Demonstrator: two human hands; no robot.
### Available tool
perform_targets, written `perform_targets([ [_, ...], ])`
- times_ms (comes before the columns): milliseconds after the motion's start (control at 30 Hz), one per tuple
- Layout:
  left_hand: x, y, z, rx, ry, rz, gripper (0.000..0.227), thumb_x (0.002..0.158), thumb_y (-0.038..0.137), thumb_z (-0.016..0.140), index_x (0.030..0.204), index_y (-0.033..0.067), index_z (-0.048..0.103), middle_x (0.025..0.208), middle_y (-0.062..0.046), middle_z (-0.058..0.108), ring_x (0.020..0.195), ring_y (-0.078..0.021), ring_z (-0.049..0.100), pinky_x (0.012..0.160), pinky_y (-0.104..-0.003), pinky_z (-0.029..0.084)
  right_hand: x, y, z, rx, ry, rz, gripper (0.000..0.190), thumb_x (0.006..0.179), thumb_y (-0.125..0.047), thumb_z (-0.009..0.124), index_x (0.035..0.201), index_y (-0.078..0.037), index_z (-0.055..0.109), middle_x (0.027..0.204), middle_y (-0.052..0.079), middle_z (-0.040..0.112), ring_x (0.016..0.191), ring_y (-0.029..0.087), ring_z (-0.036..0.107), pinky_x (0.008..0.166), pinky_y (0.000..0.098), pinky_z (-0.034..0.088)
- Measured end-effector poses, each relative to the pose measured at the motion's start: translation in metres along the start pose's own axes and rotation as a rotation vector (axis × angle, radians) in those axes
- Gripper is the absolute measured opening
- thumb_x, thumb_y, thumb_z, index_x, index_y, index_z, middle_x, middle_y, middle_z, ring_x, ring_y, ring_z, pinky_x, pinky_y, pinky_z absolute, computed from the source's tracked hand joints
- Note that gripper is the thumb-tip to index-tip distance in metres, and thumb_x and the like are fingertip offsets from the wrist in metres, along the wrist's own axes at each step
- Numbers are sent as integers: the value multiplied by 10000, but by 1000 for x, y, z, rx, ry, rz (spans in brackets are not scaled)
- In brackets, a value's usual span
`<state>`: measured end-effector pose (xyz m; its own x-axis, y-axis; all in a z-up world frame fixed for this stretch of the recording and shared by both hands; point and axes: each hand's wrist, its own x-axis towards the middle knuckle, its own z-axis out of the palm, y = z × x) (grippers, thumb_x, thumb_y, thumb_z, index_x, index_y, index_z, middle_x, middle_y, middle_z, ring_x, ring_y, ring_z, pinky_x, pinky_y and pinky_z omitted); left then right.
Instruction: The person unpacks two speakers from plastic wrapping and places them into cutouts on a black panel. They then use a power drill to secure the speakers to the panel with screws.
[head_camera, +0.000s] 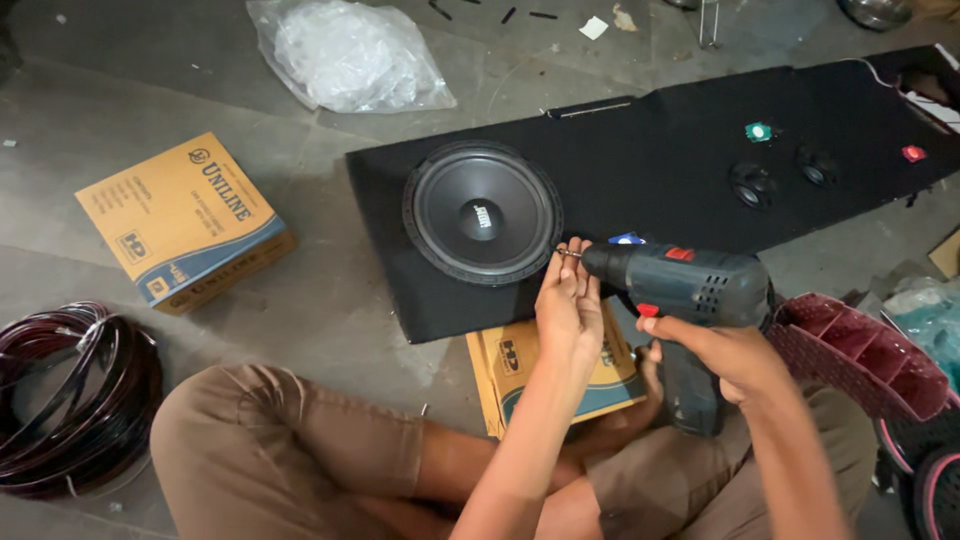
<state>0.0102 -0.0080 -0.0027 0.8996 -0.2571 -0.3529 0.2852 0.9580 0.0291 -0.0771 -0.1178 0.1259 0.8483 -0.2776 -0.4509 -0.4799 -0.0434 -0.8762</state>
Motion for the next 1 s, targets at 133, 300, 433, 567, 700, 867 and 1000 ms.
perform_targets([
  [133, 0, 0, 0, -22, 4, 2, 598, 946, -56, 297, 1540, 0, 346, 1547, -142, 503, 1395, -248, 521, 1180, -403, 383, 4, 1, -3, -63, 32, 24, 196, 781, -33, 781, 960, 2, 710, 747, 85, 698, 603, 180, 648, 526, 338, 527],
  [300, -6, 1, 2, -14, 10, 1, 586, 962, -53, 303, 1545, -1, 330, 1554, -149, 495, 1405, -248, 518, 1193, -399, 390, 13, -5, -10, -159, 59, 75, 233, 750, -58, 814, 956, -10, 716, 739, 89, 698, 606, 182, 651, 527, 335, 522],
  [433, -7, 1, 1, 20, 1, 10, 613, 943, -69, 310, 1552, 9, 327, 1565, -120, 485, 1400, -228, 495, 1196, -401, 357, 19, -13, -11, -243, 80, 204, 249, 752, -107, 827, 964, -24, 725, 744, 91, 699, 613, 189, 647, 538, 342, 519],
  [567, -4, -1, -2, 9, 9, 13, 601, 939, -72, 324, 1533, 4, 374, 1561, -93, 489, 1377, -211, 499, 1189, -404, 354, 27, -40, -8, -394, 79, 203, 278, 730, -93, 841, 981, -20, 746, 747, 87, 706, 608, 189, 654, 539, 337, 516],
  [700, -1, -6, -4, -37, -33, 74, 553, 911, -101, 332, 1454, -84, 437, 1513, -210, 514, 1329, -289, 588, 1183, -440, 427, 37, -88, 0, -814, 7, 122, 294, 762, -168, 842, 1036, -101, 760, 788, 79, 730, 640, 170, 642, 590, 352, 514],
  [867, -22, 7, -7, 234, 67, 157, 362, 1014, 57, 387, 1311, -76, 545, 1186, -238, 678, 1007, -286, 710, 1013, -428, 559, 60, -143, 28, -1079, -190, 101, 314, 739, -141, 821, 1039, -64, 769, 819, 118, 753, 656, 205, 660, 639, 391, 543],
  [1000, -44, 69, -1, 654, 134, 526, 255, 1043, 146, 498, 1123, 7, 696, 754, -55, 511, 645, -158, 487, 591, -373, 469, 66, -168, 52, -1108, -279, 0, 317, 672, -99, 816, 983, -51, 777, 830, 93, 762, 643, 206, 654, 629, 375, 528],
])
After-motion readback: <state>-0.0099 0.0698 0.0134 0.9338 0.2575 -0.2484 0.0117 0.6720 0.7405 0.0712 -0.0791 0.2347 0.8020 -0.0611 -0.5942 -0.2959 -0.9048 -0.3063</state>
